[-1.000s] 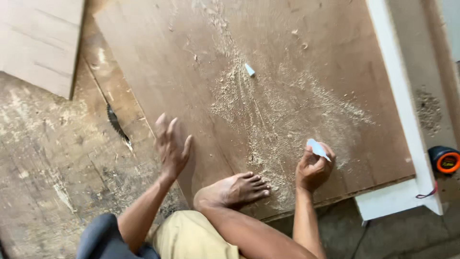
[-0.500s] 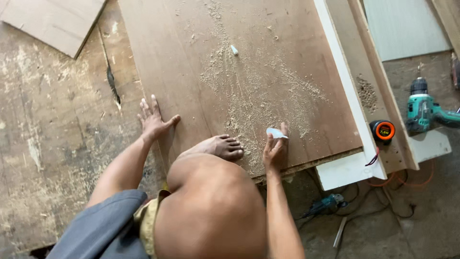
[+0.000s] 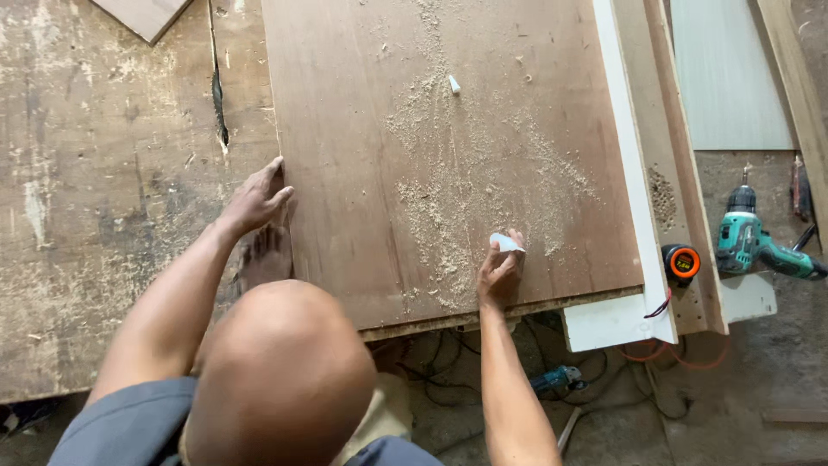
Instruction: The person applies liquid adhesive from a small bottle into a crack in a plywood board and spreads it with their hands and a small wedge.
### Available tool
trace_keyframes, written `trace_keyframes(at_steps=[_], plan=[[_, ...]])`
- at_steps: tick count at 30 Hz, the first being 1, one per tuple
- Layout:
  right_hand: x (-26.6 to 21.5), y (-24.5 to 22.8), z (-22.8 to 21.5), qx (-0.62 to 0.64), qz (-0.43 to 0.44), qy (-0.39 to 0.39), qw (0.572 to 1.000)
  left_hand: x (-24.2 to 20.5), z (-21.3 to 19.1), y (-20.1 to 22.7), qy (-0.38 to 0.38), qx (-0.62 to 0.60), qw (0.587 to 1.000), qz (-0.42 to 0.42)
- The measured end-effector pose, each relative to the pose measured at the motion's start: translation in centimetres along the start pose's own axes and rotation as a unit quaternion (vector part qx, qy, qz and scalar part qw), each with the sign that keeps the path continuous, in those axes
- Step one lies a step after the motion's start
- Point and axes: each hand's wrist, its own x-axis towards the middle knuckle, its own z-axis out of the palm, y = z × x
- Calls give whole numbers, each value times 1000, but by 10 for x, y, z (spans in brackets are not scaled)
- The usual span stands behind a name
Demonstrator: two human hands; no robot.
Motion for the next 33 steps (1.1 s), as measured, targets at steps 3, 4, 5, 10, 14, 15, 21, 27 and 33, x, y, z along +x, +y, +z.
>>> trace_keyframes(at_steps=[3, 4, 5, 10, 14, 15, 21, 27, 33], plan=[[-2, -8, 1, -26, 4, -7, 1000, 4, 0, -13, 20, 24, 999, 20], [-2, -12, 0, -32, 5, -5, 999, 7, -1, -17, 39, 45, 997, 44], [-3, -8, 3, -40, 3, -5, 999, 8, -7, -7, 36, 38, 998, 46], [-2, -15, 8, -37, 52, -29, 998, 17, -13, 5, 78, 61, 988, 123], [12, -45, 10, -74, 120, -41, 989, 32, -27, 9, 85, 30, 987, 133], [16, -56, 8, -96, 149, -66, 982, 33, -27, 5, 83, 26, 988, 127], [93, -153, 9, -179, 276, -166, 929, 42, -29, -16, 79, 17, 990, 114], [187, -206, 22, -153, 135, -218, 954, 44, -27, -27, 62, -20, 990, 121], [248, -255, 19, -151, 61, -388, 907, 43, -35, 12, 37, -30, 994, 96]])
